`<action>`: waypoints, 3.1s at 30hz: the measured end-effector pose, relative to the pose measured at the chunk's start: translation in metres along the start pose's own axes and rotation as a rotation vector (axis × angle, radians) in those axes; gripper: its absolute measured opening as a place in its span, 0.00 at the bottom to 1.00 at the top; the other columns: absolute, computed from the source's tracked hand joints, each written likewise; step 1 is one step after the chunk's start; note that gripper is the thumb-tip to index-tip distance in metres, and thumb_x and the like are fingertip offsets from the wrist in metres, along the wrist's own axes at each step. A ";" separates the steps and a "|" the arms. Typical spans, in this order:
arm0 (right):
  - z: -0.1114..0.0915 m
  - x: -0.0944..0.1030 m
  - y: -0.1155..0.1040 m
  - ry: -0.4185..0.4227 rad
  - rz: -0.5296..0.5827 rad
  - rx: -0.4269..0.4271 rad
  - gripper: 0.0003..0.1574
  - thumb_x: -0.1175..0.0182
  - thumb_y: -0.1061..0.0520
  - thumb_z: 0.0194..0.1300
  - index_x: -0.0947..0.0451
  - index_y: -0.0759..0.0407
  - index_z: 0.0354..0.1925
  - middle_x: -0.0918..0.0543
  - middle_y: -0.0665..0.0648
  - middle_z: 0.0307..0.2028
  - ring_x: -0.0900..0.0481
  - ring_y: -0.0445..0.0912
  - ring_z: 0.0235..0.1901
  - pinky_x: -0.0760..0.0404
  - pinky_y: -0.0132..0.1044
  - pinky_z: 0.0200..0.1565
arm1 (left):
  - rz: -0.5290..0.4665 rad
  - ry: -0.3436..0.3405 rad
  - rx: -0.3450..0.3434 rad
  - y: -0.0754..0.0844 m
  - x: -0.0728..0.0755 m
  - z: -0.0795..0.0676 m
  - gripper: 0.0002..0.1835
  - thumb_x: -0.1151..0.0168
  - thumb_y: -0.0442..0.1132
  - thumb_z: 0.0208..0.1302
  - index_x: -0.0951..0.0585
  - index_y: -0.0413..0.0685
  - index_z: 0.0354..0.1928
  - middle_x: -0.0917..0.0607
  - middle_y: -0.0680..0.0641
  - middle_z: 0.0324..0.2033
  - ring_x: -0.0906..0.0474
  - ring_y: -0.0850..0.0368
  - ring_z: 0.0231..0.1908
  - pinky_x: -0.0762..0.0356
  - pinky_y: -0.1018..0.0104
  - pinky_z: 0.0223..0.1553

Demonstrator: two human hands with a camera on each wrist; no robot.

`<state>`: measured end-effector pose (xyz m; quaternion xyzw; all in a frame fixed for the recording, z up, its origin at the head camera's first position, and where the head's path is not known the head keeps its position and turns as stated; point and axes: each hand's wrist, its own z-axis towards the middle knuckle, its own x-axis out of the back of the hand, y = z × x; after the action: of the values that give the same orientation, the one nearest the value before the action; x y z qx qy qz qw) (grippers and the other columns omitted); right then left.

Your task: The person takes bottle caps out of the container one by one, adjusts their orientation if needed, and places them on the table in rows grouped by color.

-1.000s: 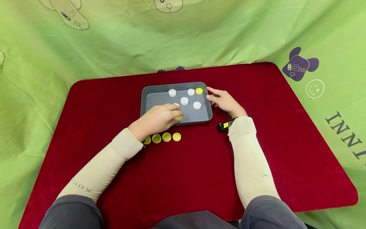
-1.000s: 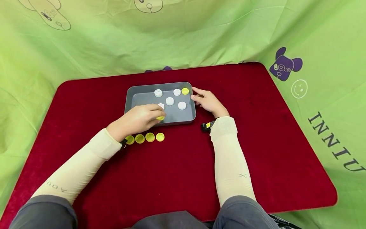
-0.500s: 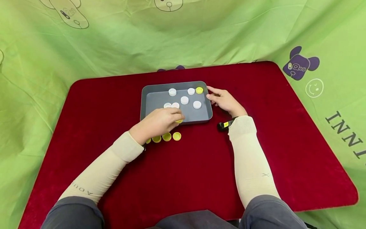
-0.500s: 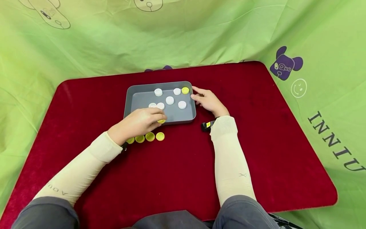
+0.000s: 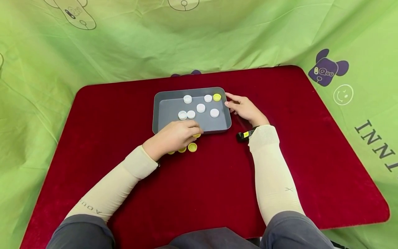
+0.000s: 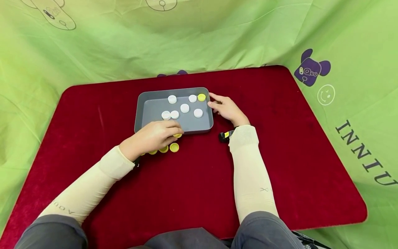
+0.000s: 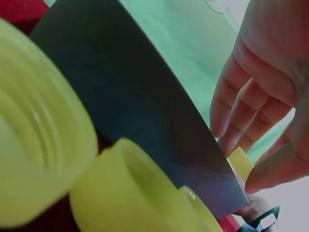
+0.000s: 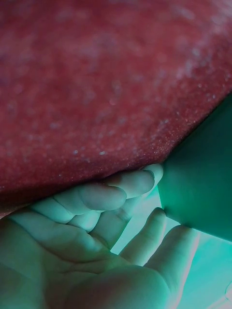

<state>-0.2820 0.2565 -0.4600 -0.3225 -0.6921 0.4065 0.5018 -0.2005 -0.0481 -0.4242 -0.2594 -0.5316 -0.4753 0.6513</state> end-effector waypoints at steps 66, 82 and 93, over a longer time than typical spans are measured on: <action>0.002 0.001 0.001 -0.011 0.021 -0.008 0.35 0.42 0.47 0.71 0.37 0.43 0.72 0.19 0.60 0.47 0.21 0.53 0.40 0.25 0.39 0.42 | 0.007 -0.153 -0.038 0.022 -0.025 0.007 0.09 0.36 0.34 0.63 0.15 0.51 0.45 0.20 0.53 0.40 0.21 0.58 0.39 0.22 0.63 0.38; 0.001 0.002 -0.001 -0.003 0.025 0.005 0.35 0.41 0.45 0.70 0.36 0.43 0.72 0.19 0.59 0.46 0.22 0.52 0.39 0.25 0.39 0.42 | 0.044 -0.187 -0.032 0.023 -0.026 0.011 0.06 0.35 0.33 0.60 0.18 0.53 0.37 0.23 0.56 0.32 0.25 0.60 0.30 0.25 0.64 0.28; 0.000 0.001 0.000 -0.003 0.015 -0.005 0.34 0.42 0.45 0.70 0.37 0.42 0.72 0.19 0.60 0.48 0.22 0.53 0.40 0.25 0.39 0.43 | 0.038 -0.210 -0.021 0.024 -0.028 0.010 0.08 0.35 0.34 0.61 0.16 0.53 0.40 0.22 0.56 0.34 0.25 0.60 0.32 0.25 0.64 0.29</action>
<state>-0.2822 0.2570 -0.4598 -0.3285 -0.6914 0.4087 0.4970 -0.1832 -0.0197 -0.4438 -0.3249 -0.5868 -0.4386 0.5982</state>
